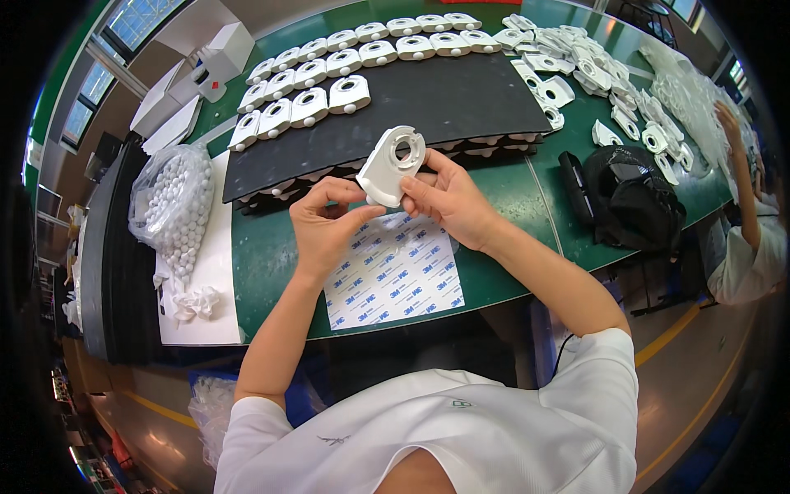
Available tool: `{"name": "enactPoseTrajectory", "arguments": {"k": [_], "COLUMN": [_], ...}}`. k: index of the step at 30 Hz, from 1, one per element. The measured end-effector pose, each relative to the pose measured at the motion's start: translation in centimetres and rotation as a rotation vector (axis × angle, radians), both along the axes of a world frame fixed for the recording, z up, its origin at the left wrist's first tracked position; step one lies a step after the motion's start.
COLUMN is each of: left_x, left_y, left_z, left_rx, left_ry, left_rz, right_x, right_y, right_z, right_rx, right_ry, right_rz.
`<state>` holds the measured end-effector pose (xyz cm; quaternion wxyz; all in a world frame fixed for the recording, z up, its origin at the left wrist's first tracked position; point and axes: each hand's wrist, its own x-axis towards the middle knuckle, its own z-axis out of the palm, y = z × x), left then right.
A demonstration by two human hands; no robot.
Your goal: Assembling small white plastic components by applying adhesive stickers and placing them into a partitioned tray.
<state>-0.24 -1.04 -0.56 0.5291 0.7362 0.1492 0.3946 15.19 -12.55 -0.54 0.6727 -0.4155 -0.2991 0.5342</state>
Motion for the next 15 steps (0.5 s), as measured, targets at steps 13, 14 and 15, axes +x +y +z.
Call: {"name": "enactPoseTrajectory", "arguments": {"k": [13,14,15], "left_x": [-0.4,-0.6,-0.8], "left_y": [0.6,0.7,0.7], "left_z": [0.4,0.7,0.8], "left_rx": [-0.169,-0.161,-0.157], "left_ry": [-0.108,-0.067,-0.070], "left_rz": [0.084,0.110,0.108], "right_x": [0.7,1.8,3.0], "right_y": [2.7,3.6,4.6], "right_z": [6.4,6.7,7.0], "right_rx": [0.080,0.042,0.006], "right_ry": [-0.583,-0.668,-0.751], "right_rz": [-0.069,-0.126,-0.182]}}
